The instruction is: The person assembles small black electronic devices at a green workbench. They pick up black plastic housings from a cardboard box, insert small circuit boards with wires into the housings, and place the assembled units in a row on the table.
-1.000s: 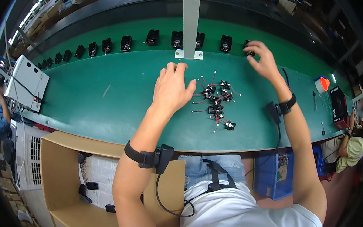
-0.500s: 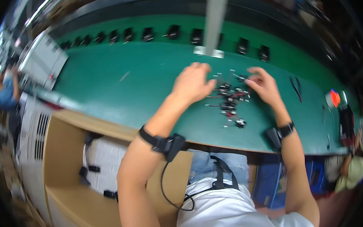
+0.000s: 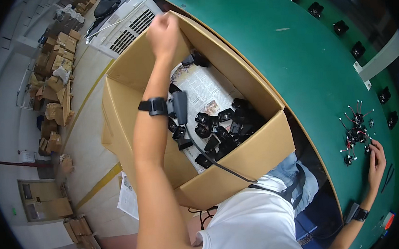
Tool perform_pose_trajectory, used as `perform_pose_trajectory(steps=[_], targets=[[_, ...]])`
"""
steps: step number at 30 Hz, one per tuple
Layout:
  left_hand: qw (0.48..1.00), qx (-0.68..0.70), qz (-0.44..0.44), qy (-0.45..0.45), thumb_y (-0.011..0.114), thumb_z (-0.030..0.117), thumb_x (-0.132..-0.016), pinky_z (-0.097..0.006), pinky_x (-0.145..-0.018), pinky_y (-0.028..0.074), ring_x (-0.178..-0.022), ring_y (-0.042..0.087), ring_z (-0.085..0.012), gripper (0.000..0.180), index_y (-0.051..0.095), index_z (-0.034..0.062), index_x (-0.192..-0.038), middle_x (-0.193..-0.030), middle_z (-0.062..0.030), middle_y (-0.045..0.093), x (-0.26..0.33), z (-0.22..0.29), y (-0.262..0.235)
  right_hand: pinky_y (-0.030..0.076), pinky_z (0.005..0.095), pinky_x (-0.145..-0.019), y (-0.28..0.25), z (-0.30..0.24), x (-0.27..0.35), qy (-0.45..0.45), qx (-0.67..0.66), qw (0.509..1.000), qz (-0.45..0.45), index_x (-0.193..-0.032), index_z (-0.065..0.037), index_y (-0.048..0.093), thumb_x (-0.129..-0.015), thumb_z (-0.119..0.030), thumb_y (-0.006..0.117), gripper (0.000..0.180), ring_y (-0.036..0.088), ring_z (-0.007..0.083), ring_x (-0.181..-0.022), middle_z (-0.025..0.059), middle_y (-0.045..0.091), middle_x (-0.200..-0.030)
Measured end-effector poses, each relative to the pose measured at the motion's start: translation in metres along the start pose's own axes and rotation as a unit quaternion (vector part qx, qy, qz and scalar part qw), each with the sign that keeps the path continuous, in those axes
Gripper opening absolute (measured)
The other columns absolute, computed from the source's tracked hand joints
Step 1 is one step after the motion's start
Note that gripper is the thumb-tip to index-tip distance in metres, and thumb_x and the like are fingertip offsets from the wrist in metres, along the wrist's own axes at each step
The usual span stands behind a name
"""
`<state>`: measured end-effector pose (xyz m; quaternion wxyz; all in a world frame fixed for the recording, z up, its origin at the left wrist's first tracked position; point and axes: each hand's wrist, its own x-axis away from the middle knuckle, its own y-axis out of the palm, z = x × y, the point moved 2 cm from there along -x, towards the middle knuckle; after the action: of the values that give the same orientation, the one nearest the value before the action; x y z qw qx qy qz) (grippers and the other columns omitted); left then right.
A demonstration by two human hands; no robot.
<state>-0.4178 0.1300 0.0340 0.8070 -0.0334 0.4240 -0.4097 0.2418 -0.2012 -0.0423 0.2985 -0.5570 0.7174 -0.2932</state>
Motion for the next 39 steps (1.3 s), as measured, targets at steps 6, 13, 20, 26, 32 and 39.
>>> perform_pose_trajectory(steps=[6,13,20,26,32,39], targets=[[0.697,-0.216,-0.657,-0.19,0.062,0.083,-0.072,-0.049,-0.112,0.037,-0.133,0.047,-0.0427,0.112,0.037,0.0062,-0.15,-0.143,-0.0297,0.048,0.205,-0.165,-0.012,0.041,0.0283,-0.089,-0.001,-0.017,0.014,-0.052,0.057,0.997,-0.029,-0.122,-0.001,0.061,-0.082,-0.002,0.059,0.04,0.055,0.0213,-0.115,0.0116,0.055,-0.135],[0.722,-0.22,-0.621,-0.209,0.082,0.058,-0.063,-0.053,-0.107,0.037,-0.125,0.046,-0.0446,0.099,0.047,0.0092,-0.142,-0.137,-0.0298,0.044,0.33,-0.059,-0.009,0.042,0.0337,-0.099,0.018,-0.03,0.017,0.0,0.029,0.999,0.027,-0.116,-0.001,0.064,-0.083,-0.002,0.062,0.033,0.056,0.0265,-0.117,0.0132,0.058,-0.126],[0.741,-0.159,-0.634,-0.155,0.083,0.035,-0.06,-0.046,-0.106,0.044,-0.124,0.05,-0.0435,0.077,0.062,0.0061,-0.128,-0.127,-0.0279,0.058,0.35,-0.106,-0.005,0.048,0.0331,-0.088,0.019,-0.047,0.009,-0.035,0.001,0.997,0.062,-0.104,0.001,0.068,-0.078,-0.001,0.069,0.026,0.061,0.0251,-0.101,0.0129,0.062,-0.107],[0.685,-0.006,-0.653,-0.323,0.078,0.028,-0.069,-0.042,-0.089,0.053,-0.097,0.067,-0.0356,0.053,0.069,0.0008,-0.114,-0.106,-0.0214,0.07,0.336,-0.085,-0.002,0.053,0.0315,-0.075,0.01,-0.041,0.015,-0.01,-0.054,0.994,0.094,-0.096,-0.001,0.07,-0.077,-0.002,0.07,0.019,0.065,0.0221,-0.084,0.0108,0.067,-0.095],[0.613,0.015,-0.704,-0.357,0.071,0.015,-0.074,-0.038,-0.086,0.054,-0.096,0.066,-0.0278,0.041,0.069,0.0003,-0.112,-0.108,-0.0169,0.071,0.319,-0.038,-0.019,0.053,0.0359,-0.078,0.007,-0.045,0.023,-0.039,0.024,0.993,0.105,-0.097,-0.007,0.071,-0.076,-0.005,0.072,0.021,0.063,0.0264,-0.087,0.0088,0.064,-0.094],[0.525,0.045,-0.739,-0.419,0.063,-0.002,-0.075,-0.033,-0.084,0.055,-0.096,0.067,-0.0202,0.034,0.069,0.0003,-0.108,-0.112,-0.0127,0.07,0.21,-0.005,-0.039,0.053,0.0373,-0.078,0.011,-0.044,0.03,-0.023,-0.006,0.994,0.109,-0.095,-0.008,0.072,-0.074,-0.006,0.074,0.021,0.063,0.0269,-0.088,0.0075,0.065,-0.096]])
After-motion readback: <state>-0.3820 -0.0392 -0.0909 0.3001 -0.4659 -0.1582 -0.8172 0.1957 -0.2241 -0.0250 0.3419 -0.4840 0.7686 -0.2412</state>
